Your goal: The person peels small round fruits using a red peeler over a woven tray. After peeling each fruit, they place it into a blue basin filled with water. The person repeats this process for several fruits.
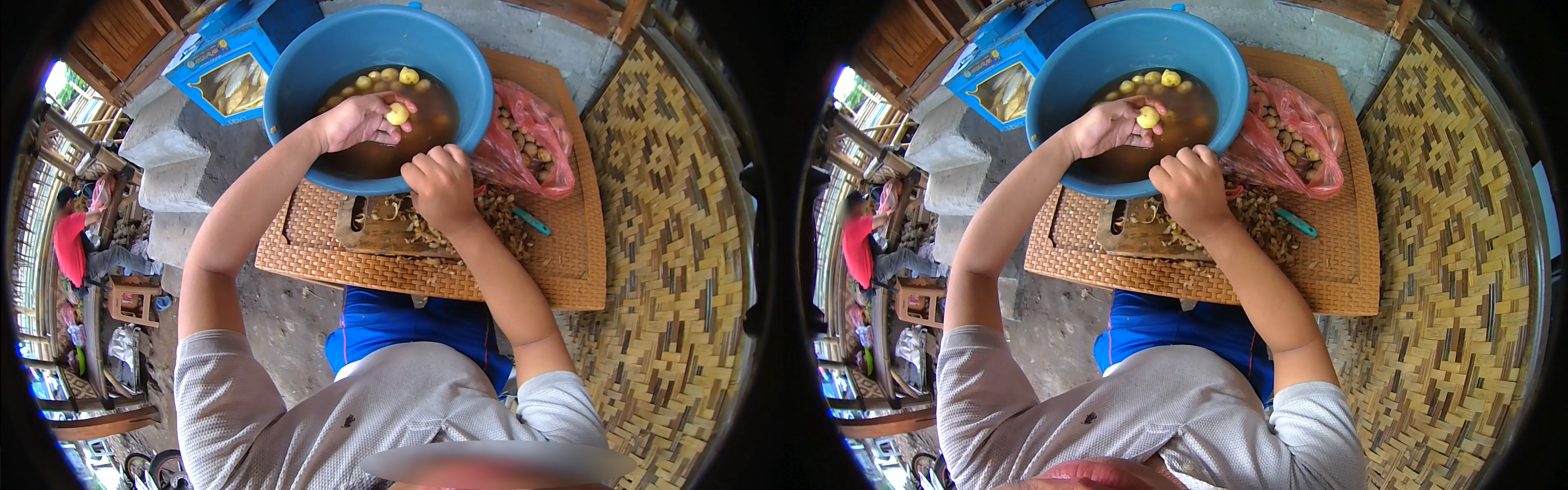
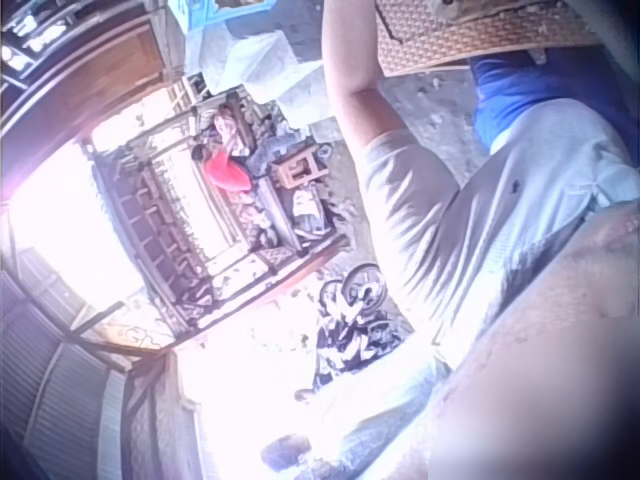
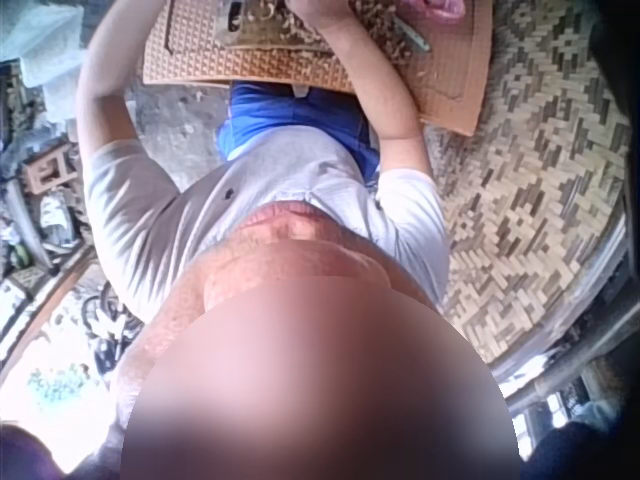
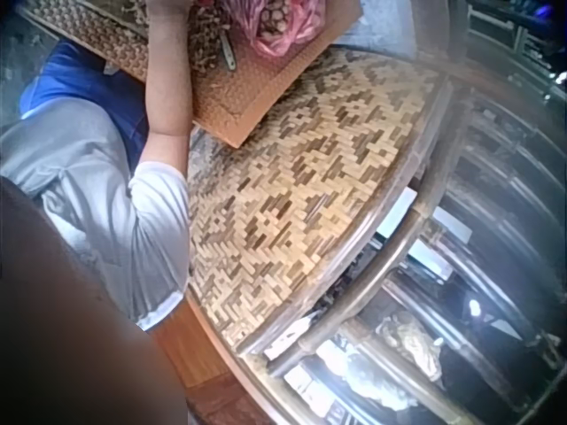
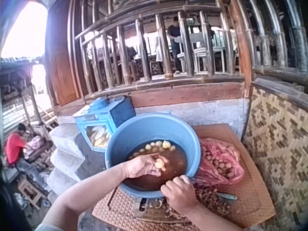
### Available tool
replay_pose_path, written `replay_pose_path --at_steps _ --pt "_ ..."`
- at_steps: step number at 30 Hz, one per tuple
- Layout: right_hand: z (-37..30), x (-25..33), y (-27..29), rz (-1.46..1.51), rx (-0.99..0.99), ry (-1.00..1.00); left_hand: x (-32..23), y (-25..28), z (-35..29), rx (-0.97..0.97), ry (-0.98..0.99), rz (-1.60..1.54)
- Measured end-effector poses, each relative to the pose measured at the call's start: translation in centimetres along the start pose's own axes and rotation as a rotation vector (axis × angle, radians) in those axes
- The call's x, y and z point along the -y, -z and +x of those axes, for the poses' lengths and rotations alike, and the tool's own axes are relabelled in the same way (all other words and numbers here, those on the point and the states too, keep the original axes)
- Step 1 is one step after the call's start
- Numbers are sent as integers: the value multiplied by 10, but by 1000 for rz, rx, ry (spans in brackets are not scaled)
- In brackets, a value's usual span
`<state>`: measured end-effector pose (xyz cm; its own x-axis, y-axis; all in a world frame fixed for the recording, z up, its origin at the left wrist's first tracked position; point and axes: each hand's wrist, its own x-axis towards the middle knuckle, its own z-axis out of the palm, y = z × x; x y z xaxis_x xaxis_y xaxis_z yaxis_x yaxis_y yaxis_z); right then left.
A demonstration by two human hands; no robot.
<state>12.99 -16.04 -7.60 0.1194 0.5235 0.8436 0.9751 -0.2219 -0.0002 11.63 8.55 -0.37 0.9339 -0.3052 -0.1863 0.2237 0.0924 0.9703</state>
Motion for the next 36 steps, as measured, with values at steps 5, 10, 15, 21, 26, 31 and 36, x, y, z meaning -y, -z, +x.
replay_pose_path --at_steps 5,10,15,21,26,31,36 --pt "-1 1 0 19 15 -13 5 8 2 -18 -32 -50" --pt "-2 1 1 19 29 -22 7 6 2 -34 -54 -53" --pt "-1 1 1 13 35 -24 5 4 3 -93 -27 -46" --pt "-1 1 1 13 34 -24 6 5 2 -62 -57 -97" --pt "-1 1 1 12 28 -25 5 3 2 -89 -32 -71" --pt "0 1 1 22 17 -26 3 4 1 6 -54 -146" --pt "0 1 0 20 13 -26 7 7 3 -48 -39 -87"
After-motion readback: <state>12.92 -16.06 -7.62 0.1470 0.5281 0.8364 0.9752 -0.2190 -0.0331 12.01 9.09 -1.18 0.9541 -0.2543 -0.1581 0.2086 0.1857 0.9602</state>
